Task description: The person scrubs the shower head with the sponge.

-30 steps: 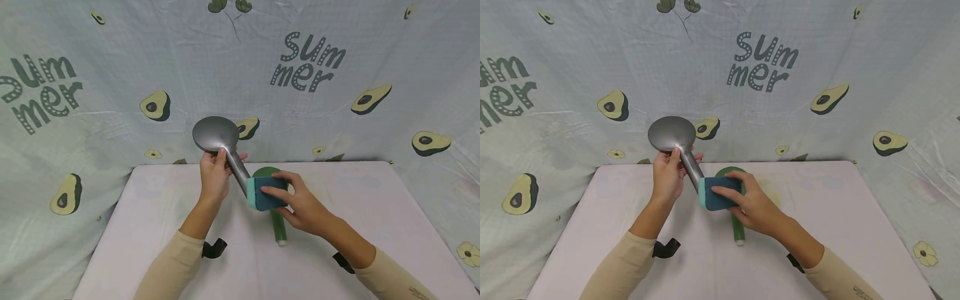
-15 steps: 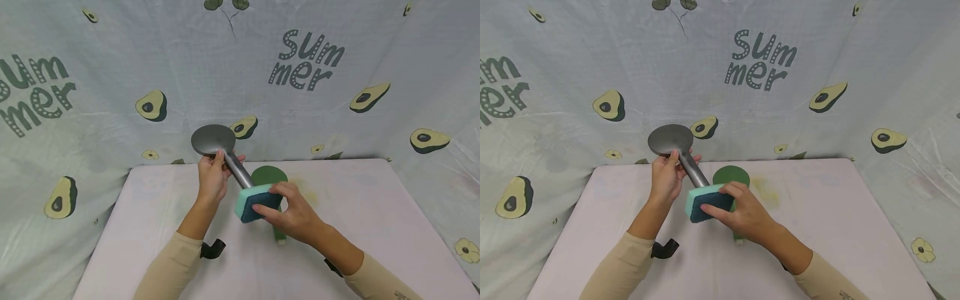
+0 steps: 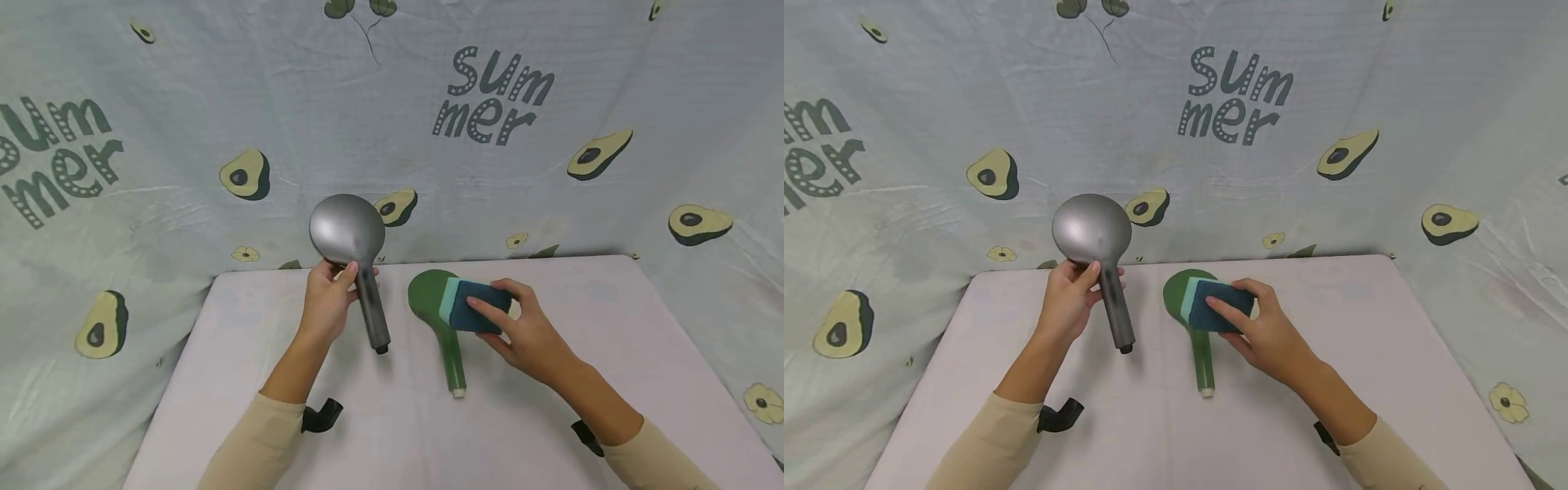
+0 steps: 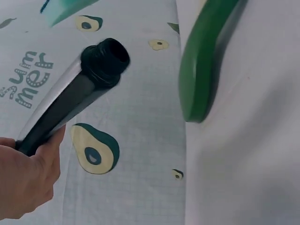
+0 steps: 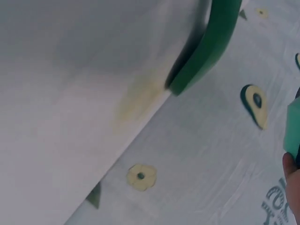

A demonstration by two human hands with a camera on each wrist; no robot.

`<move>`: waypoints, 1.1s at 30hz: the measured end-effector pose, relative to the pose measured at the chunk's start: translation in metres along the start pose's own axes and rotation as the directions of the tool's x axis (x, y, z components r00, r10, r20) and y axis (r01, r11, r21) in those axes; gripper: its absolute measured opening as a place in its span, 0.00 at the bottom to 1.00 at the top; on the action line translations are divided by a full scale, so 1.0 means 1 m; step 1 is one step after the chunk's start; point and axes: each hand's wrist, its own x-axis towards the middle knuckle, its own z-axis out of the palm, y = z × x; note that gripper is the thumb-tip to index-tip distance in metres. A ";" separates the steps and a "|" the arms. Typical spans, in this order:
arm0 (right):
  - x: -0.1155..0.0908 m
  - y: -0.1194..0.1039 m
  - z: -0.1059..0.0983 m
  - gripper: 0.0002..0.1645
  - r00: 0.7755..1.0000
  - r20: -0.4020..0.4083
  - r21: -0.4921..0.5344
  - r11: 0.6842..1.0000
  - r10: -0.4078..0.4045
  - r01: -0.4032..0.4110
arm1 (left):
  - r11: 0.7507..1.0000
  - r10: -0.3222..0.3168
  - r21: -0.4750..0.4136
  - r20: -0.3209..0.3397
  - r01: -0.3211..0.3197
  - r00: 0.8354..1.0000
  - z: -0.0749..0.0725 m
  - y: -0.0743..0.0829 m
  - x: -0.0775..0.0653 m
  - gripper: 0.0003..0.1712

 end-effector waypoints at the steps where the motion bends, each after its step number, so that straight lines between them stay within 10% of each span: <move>1: -0.002 0.004 -0.002 0.29 1.000 0.001 -0.002 1.000 0.014 -0.014 | 1.000 -0.015 0.023 0.005 0.015 1.000 -0.003 -0.001 -0.001 0.22; 25: -0.041 0.074 -0.024 0.45 0.911 0.142 -0.047 0.922 0.387 -0.384 | 0.900 -0.340 0.286 -0.016 0.330 0.940 -0.074 -0.070 -0.006 0.26; 33: -0.044 0.094 -0.033 0.38 0.747 0.344 -0.136 0.817 0.569 -0.560 | 0.873 -0.379 0.311 -0.049 0.375 0.924 -0.081 -0.090 -0.003 0.29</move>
